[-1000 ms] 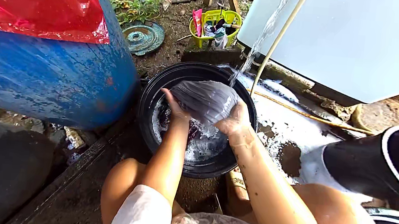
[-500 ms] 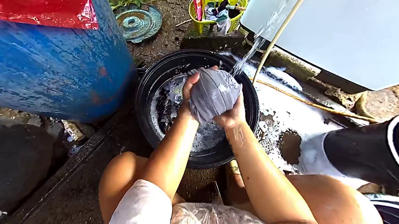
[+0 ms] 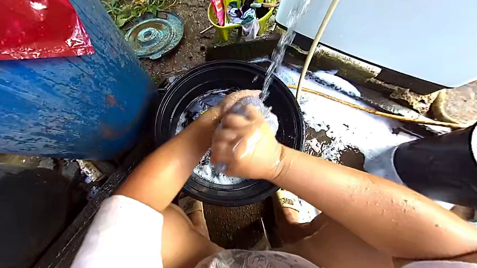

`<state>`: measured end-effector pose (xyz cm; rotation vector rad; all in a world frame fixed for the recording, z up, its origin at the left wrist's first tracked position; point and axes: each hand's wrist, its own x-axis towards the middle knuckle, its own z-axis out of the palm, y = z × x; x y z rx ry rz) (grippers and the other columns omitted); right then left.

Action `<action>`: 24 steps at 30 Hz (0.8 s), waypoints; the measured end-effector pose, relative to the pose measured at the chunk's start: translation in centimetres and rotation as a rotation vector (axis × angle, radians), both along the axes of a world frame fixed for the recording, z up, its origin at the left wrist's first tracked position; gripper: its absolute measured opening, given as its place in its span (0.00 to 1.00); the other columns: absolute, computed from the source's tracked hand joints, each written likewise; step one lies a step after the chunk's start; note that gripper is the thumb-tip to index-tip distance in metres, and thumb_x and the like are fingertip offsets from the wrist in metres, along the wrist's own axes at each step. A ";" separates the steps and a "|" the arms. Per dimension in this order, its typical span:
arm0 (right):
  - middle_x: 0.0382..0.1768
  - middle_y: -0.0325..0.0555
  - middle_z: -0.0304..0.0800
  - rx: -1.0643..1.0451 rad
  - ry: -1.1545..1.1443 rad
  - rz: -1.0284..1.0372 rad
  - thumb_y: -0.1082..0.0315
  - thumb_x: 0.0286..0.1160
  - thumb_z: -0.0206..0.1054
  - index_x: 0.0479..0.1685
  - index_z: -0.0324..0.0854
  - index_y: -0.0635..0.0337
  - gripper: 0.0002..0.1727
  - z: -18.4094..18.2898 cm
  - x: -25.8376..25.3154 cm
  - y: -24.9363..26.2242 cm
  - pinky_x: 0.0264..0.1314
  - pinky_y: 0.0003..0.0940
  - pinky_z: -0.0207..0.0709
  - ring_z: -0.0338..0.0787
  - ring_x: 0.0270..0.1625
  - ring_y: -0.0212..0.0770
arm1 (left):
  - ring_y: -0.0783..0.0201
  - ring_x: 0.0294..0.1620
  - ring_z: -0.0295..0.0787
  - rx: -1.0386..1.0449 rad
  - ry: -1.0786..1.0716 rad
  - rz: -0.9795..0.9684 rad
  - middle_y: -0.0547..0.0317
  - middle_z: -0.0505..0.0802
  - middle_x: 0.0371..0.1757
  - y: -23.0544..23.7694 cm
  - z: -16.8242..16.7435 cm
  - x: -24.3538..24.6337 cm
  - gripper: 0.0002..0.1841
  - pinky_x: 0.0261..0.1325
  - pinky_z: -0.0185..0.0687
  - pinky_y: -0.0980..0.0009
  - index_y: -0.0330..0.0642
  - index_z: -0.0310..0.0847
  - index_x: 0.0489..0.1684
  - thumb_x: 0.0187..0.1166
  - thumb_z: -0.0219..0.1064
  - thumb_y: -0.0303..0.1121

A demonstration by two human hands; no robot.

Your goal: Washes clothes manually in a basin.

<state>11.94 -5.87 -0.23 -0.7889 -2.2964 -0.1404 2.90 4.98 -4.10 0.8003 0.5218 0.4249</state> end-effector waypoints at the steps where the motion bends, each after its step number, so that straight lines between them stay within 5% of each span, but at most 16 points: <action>1: 0.25 0.40 0.88 -0.033 -0.097 0.067 0.60 0.61 0.70 0.17 0.85 0.48 0.09 -1.0 -0.3 -0.8 0.48 0.61 0.76 0.90 0.43 0.52 | 0.79 0.28 0.82 0.167 0.290 -0.087 0.72 0.85 0.27 -0.3 1.9 0.6 0.17 0.35 0.81 0.80 0.48 0.78 0.42 0.95 0.44 0.39; 2: 0.24 0.41 0.88 -0.079 -0.194 0.128 0.64 0.62 0.70 0.17 0.85 0.50 0.09 -2.0 -0.6 -1.5 0.49 0.61 0.76 0.90 0.43 0.53 | 0.74 0.29 0.82 0.344 0.539 -0.214 0.67 0.84 0.28 -0.5 3.0 1.5 0.16 0.37 0.81 0.75 0.45 0.79 0.41 0.93 0.48 0.42; 4: 0.27 0.47 0.90 -0.208 -0.383 0.253 0.72 0.66 0.70 0.21 0.87 0.57 0.07 -3.6 -0.9 -2.4 0.53 0.62 0.75 0.90 0.46 0.58 | 0.53 0.49 0.89 0.640 0.921 -0.503 0.43 0.91 0.46 -1.3 4.4 3.3 0.23 0.57 0.82 0.49 0.32 0.86 0.51 0.89 0.56 0.46; 6: 0.35 0.55 0.92 -0.364 -0.542 0.348 0.76 0.72 0.68 0.29 0.90 0.64 0.06 -5.2 -1.2 -2.7 0.58 0.67 0.75 0.90 0.52 0.63 | 0.40 0.60 0.88 0.924 1.146 -0.787 0.35 0.92 0.53 -2.9 4.4 5.2 0.27 0.62 0.77 0.35 0.29 0.89 0.47 0.89 0.56 0.50; 8: 0.43 0.61 0.92 -0.570 -0.640 0.390 0.74 0.76 0.65 0.37 0.90 0.68 0.08 -7.7 -1.5 -2.7 0.56 0.70 0.78 0.90 0.56 0.67 | 0.39 0.60 0.89 1.062 1.274 -0.937 0.36 0.92 0.52 -5.0 3.2 6.7 0.26 0.60 0.80 0.34 0.31 0.89 0.42 0.89 0.57 0.49; 12: 0.54 0.67 0.89 -0.837 -0.720 0.354 0.66 0.82 0.64 0.47 0.88 0.68 0.13 -11.4 -0.9 -2.4 0.62 0.75 0.74 0.85 0.64 0.70 | 0.38 0.60 0.89 1.027 1.394 -0.873 0.36 0.92 0.54 -7.3 -0.7 8.4 0.20 0.56 0.82 0.33 0.33 0.89 0.43 0.85 0.61 0.43; 14: 0.52 0.63 0.91 -0.738 -0.748 0.366 0.65 0.77 0.69 0.45 0.90 0.65 0.11 -9.4 1.4 -2.1 0.62 0.73 0.74 0.86 0.62 0.68 | 0.38 0.63 0.88 0.903 1.332 -0.713 0.34 0.91 0.57 -6.0 -1.0 8.7 0.26 0.62 0.80 0.33 0.30 0.89 0.46 0.88 0.57 0.48; 17: 0.35 0.51 0.95 -0.529 -0.250 0.190 0.64 0.58 0.81 0.25 0.92 0.58 0.07 -5.7 7.9 -3.6 0.67 0.67 0.74 0.91 0.54 0.59 | 0.55 0.48 0.88 0.514 0.867 -0.318 0.46 0.90 0.50 -3.7 -2.6 8.4 0.26 0.54 0.84 0.53 0.35 0.82 0.61 0.91 0.50 0.51; 19: 0.34 0.50 0.94 -0.454 0.006 -0.045 0.65 0.59 0.76 0.23 0.91 0.58 0.07 -1.2 13.9 -4.7 0.59 0.59 0.79 0.92 0.50 0.54 | 0.55 0.54 0.90 0.262 0.628 -0.157 0.51 0.92 0.55 -3.3 -5.3 8.1 0.35 0.56 0.86 0.51 0.44 0.76 0.73 0.88 0.44 0.65; 21: 0.35 0.49 0.90 -0.578 0.182 -0.352 0.66 0.71 0.71 0.28 0.88 0.64 0.10 4.4 20.3 -7.8 0.54 0.41 0.79 0.88 0.47 0.41 | 0.46 0.67 0.87 0.330 0.727 -0.130 0.43 0.89 0.67 -3.8 -9.6 6.7 0.38 0.67 0.80 0.43 0.42 0.69 0.82 0.89 0.43 0.65; 24: 0.26 0.23 0.83 -0.861 0.496 -0.914 0.60 0.69 0.70 0.28 0.82 0.44 0.05 10.6 28.0 -15.3 0.33 0.21 0.78 0.81 0.29 0.18 | 0.29 0.79 0.74 0.731 1.226 -0.378 0.26 0.79 0.77 -5.7 -19.6 2.3 0.36 0.79 0.66 0.30 0.30 0.70 0.81 0.83 0.67 0.51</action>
